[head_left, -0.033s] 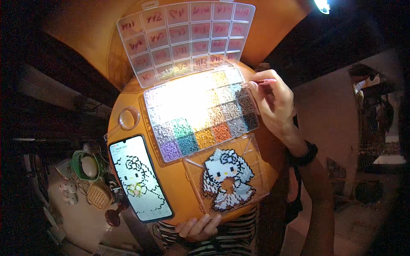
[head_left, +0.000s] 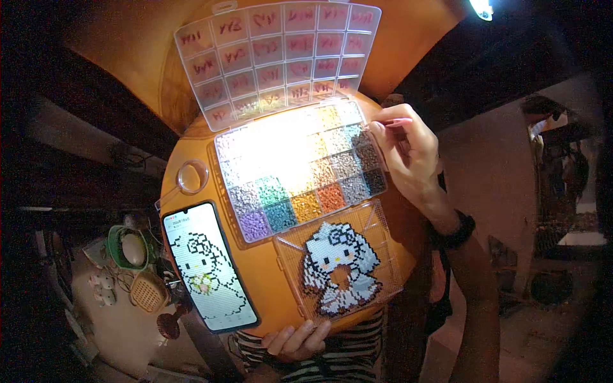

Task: Placing small colored beads onto a Hello Kitty pattern using a specialized pen tool.

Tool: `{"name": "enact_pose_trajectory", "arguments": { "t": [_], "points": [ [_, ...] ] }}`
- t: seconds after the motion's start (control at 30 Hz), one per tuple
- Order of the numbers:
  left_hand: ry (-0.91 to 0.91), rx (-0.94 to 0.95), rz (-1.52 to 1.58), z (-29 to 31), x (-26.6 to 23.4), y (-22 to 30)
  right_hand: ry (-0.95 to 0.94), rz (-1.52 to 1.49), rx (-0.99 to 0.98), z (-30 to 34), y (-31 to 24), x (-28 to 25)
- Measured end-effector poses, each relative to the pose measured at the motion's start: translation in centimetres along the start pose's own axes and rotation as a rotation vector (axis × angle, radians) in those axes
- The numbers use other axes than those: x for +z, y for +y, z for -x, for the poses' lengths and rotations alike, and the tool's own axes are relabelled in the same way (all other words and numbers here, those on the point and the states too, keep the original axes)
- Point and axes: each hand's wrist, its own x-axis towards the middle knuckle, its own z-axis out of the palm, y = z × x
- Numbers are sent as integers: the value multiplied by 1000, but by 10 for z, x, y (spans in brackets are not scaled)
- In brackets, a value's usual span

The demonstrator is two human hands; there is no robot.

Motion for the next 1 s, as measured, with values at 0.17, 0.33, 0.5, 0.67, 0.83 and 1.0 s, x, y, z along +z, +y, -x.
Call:
{"name": "enact_pose_trajectory", "arguments": {
  "t": [0.17,0.33,0.5,0.67,0.83,1.0],
  "points": [
    [-75,44,-15,-12,-9,-4,-48,56,-27,-1,0,-2],
    [-42,21,-20,-11,-8,-4,-37,36,-4,-1,0,-1],
    [9,39,-34,-2,3,-3,-37,50,-14,-2,1,0],
    [-47,37,-26,4,1,-1,-30,33,-15,-2,1,0],
    [-83,5,-13,-11,-7,-1,-25,69,-64,-2,1,0],
    [-12,-54,9,-7,-4,2,-48,104,-89,-2,2,1]
  ]
}}
